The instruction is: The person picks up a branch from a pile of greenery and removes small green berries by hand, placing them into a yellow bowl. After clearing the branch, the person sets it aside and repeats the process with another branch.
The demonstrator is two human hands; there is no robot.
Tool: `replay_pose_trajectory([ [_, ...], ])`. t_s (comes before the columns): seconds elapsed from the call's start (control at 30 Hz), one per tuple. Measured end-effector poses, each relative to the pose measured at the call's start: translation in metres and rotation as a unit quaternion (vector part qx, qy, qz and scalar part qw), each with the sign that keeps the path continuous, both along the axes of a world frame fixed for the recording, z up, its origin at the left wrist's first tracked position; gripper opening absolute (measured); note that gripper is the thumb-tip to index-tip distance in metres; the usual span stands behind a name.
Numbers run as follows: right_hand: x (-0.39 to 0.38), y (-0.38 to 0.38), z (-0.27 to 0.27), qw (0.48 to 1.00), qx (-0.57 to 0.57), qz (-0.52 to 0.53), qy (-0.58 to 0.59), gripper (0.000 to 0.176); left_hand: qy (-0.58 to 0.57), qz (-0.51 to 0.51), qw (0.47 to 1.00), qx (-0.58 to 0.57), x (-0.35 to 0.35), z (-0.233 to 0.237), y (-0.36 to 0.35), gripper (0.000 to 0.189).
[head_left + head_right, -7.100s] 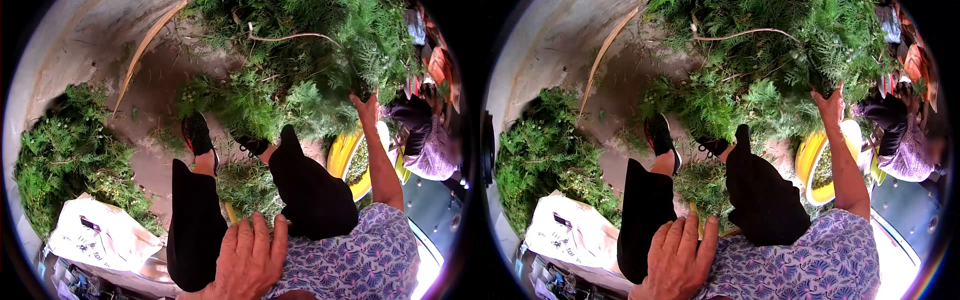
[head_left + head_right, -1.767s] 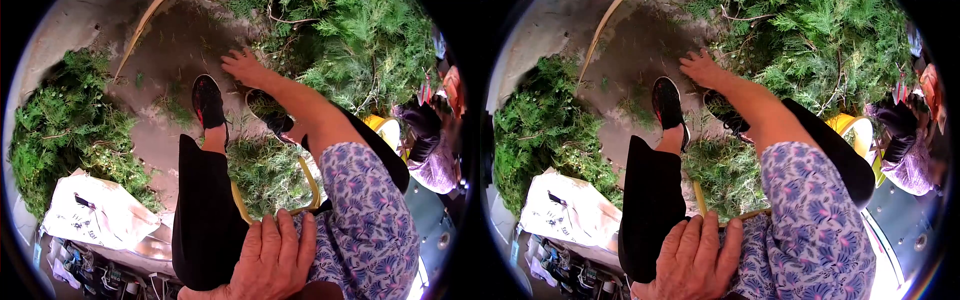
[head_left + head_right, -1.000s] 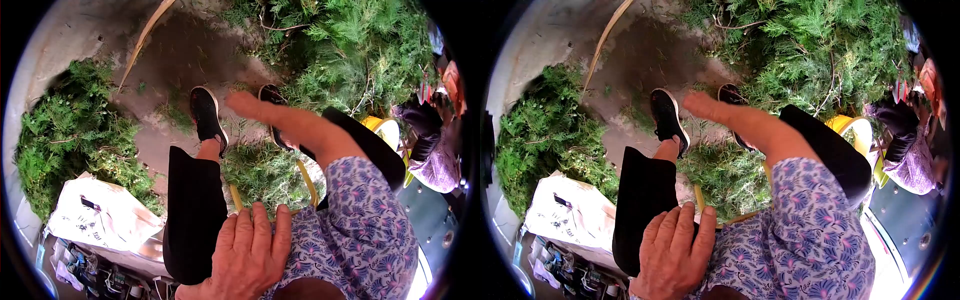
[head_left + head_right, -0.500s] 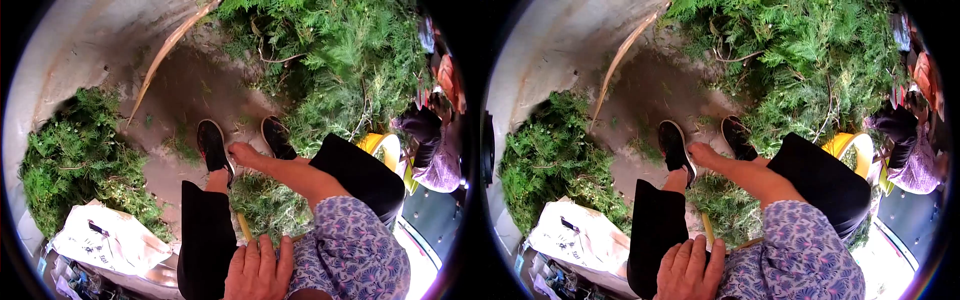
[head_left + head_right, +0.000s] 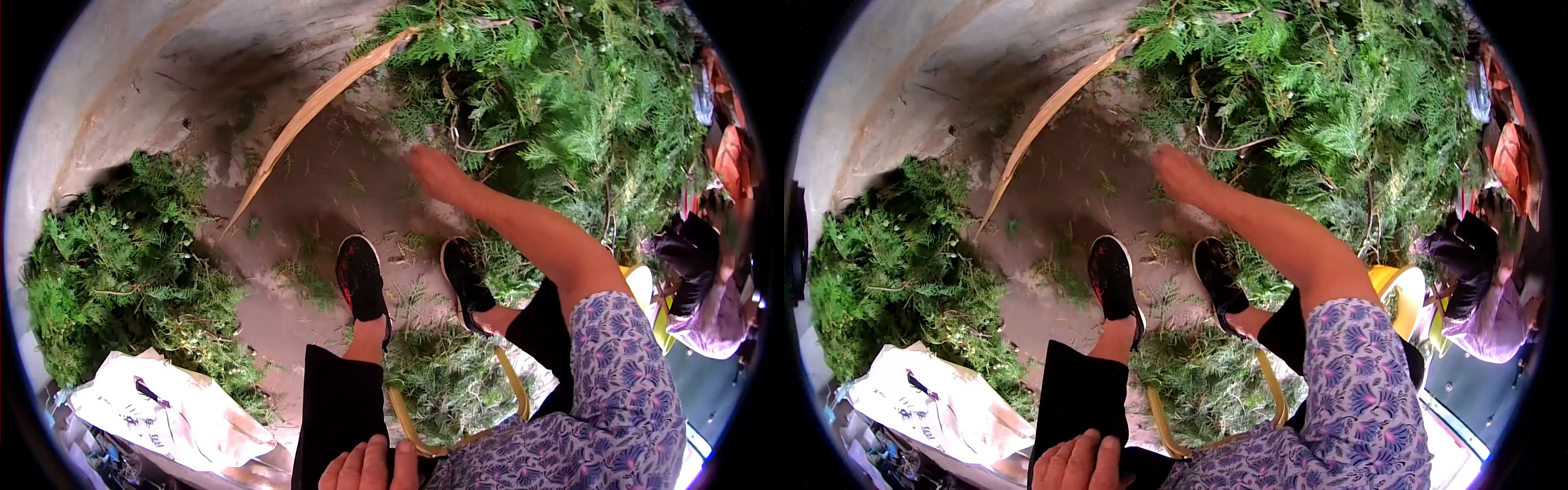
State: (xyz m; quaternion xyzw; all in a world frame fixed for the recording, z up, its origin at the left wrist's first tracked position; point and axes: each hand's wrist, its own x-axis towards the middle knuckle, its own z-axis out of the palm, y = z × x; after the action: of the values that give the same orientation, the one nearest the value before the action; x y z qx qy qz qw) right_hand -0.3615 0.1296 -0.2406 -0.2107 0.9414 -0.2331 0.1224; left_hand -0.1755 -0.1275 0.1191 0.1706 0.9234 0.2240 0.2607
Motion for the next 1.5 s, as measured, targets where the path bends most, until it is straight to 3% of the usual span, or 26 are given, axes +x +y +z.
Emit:
replay_pose_trajectory([
  [0.13,-0.072,-0.032,-0.003,0.996,-0.018,-0.083,0.041,0.028,-0.037,-0.014,0.999,0.016,-0.005,-0.004,-0.014,0.039],
  [0.2,-0.108,-0.037,-0.021,0.987,0.005,-0.153,0.055,0.040,-0.050,-0.019,0.998,0.024,-0.006,-0.006,-0.021,0.040],
  [0.3,-0.154,-0.031,-0.050,0.993,0.004,-0.115,0.033,0.050,-0.049,-0.007,0.999,0.012,-0.004,-0.010,-0.028,0.041],
  [0.33,-0.167,-0.033,-0.055,0.993,0.079,-0.086,0.027,0.053,-0.060,-0.005,0.998,0.015,-0.004,-0.010,-0.031,0.041],
  [0.43,-0.177,-0.037,-0.053,0.993,0.059,-0.100,-0.033,0.056,-0.076,0.004,0.997,0.023,-0.004,-0.012,-0.035,0.040],
  [0.5,-0.169,-0.044,-0.057,0.989,0.040,-0.135,-0.032,0.053,-0.077,0.007,0.997,0.030,-0.003,-0.014,-0.037,0.040],
  [0.57,-0.161,-0.046,-0.065,0.983,0.168,-0.064,0.023,0.046,-0.065,0.015,0.997,0.037,-0.002,-0.014,-0.037,0.040],
  [0.6,-0.146,-0.052,-0.059,0.985,0.127,-0.090,0.076,0.037,-0.065,0.015,0.997,0.040,0.000,-0.015,-0.037,0.040],
  [0.7,-0.141,-0.055,-0.080,0.986,0.030,-0.110,0.122,0.039,-0.048,0.010,0.998,0.041,0.001,-0.016,-0.037,0.041],
  [0.8,-0.136,-0.085,-0.051,0.975,0.032,-0.123,0.180,0.038,-0.090,-0.018,0.995,0.051,-0.011,-0.013,-0.038,0.039],
  [0.83,-0.139,-0.093,-0.049,0.975,0.031,-0.124,0.179,0.038,-0.090,-0.018,0.994,0.052,-0.011,-0.013,-0.037,0.039],
  [0.9,-0.145,-0.104,-0.046,0.985,0.037,-0.170,0.004,0.036,-0.091,-0.019,0.994,0.052,-0.013,-0.012,-0.037,0.038],
  [0.93,-0.142,-0.103,-0.049,0.985,0.038,-0.171,0.003,0.036,-0.088,-0.023,0.994,0.059,-0.014,-0.011,-0.037,0.037],
  [1.0,-0.125,-0.092,-0.058,0.970,0.029,-0.012,0.239,0.025,-0.084,-0.029,0.993,0.072,-0.015,-0.009,-0.034,0.037],
  [1.03,-0.112,-0.086,-0.060,0.970,0.034,-0.013,0.240,0.025,-0.079,-0.025,0.994,0.070,-0.015,-0.008,-0.032,0.036],
  [1.17,-0.034,-0.063,-0.051,0.976,0.036,0.146,0.155,0.011,-0.074,-0.033,0.996,0.045,-0.017,-0.003,-0.024,0.036],
  [1.3,0.040,-0.022,-0.037,0.986,0.006,0.149,0.070,0.009,-0.077,-0.042,0.995,0.054,-0.011,0.000,-0.020,0.041],
  [1.43,0.079,0.026,-0.036,0.991,0.058,0.114,0.047,0.010,-0.091,-0.049,0.993,0.055,-0.009,0.007,-0.011,0.043],
  [1.47,0.086,0.038,-0.039,0.992,0.053,0.110,0.030,0.011,-0.021,-0.029,0.996,0.080,0.008,-0.004,-0.010,0.043],
  [1.5,0.095,0.048,-0.031,0.993,0.053,0.106,0.023,0.011,-0.028,-0.033,0.996,0.082,0.006,0.001,-0.009,0.043],
])
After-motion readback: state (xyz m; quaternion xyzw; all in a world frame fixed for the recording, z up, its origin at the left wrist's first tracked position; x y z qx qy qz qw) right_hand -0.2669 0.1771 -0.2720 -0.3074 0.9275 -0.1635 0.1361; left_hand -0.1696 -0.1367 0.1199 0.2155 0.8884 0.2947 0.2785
